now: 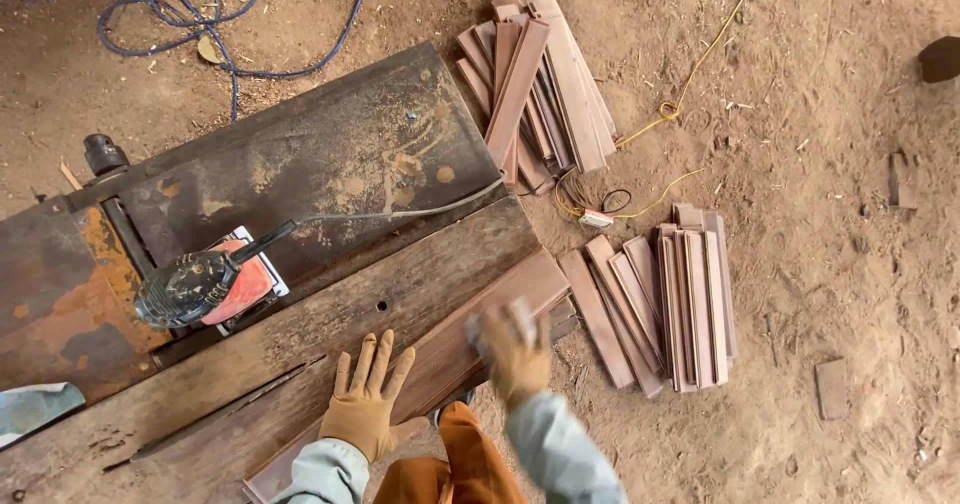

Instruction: Manually sanding a wooden board with a sanding block or sandpaper.

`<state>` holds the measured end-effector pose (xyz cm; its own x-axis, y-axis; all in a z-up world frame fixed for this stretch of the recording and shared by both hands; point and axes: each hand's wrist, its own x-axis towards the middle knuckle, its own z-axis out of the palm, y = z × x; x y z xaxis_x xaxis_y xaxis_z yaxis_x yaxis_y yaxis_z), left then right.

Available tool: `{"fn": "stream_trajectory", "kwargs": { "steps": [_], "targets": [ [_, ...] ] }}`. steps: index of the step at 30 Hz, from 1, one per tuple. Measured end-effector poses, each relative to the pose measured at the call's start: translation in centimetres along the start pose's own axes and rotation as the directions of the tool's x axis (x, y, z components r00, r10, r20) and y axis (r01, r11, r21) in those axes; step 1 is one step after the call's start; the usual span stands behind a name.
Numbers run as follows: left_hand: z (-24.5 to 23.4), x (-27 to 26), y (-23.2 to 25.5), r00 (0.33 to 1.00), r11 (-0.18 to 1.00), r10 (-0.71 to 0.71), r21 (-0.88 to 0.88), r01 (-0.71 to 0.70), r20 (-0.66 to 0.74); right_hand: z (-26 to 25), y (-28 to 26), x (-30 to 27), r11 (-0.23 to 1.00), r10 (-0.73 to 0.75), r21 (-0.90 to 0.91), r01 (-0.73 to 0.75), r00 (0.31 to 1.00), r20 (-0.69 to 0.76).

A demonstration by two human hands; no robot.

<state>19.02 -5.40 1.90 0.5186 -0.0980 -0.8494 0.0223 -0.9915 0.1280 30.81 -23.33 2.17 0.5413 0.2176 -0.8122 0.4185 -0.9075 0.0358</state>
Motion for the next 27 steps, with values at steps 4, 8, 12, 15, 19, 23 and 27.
{"fn": "stream_trajectory", "kwargs": {
  "steps": [4,8,12,15,19,23,27],
  "targets": [
    [0.9,0.4,-0.2,0.996,1.0,0.026,0.002,-0.026,-0.091,1.1,3.7,4.3,0.994,0.106,0.014,-0.105,0.98,-0.167],
    [0.9,0.5,-0.3,0.997,1.0,0.014,-0.024,-0.016,-0.069,14.1,-0.1,5.1,0.994,-0.084,0.01,0.105,0.847,-0.525],
    [0.6,0.2,-0.1,0.999,1.0,0.008,0.003,-0.008,-0.035,16.3,2.8,6.7,0.962,-0.272,-0.184,0.2,0.703,-0.657],
    [0.7,0.2,-0.4,0.997,1.0,0.027,0.0,-0.027,-0.079,0.0,4.0,3.4,0.914,0.168,0.395,-0.097,0.974,-0.15],
    [4.6,2.7,-0.9,0.63,0.973,0.111,-0.046,-0.228,-0.769,1.3,1.0,2.7,0.985,0.021,-0.113,-0.13,0.742,-0.67],
    [1.0,0.6,-0.2,1.0,1.0,0.016,-0.009,-0.016,-0.014,1.5,-3.3,-1.1,0.902,-0.319,-0.267,0.341,0.94,0.12],
    [7.7,3.6,-1.1,0.632,0.973,0.097,-0.059,-0.222,-0.769,3.4,6.2,6.3,0.991,-0.096,0.024,0.131,0.824,-0.559]
  ]
}}
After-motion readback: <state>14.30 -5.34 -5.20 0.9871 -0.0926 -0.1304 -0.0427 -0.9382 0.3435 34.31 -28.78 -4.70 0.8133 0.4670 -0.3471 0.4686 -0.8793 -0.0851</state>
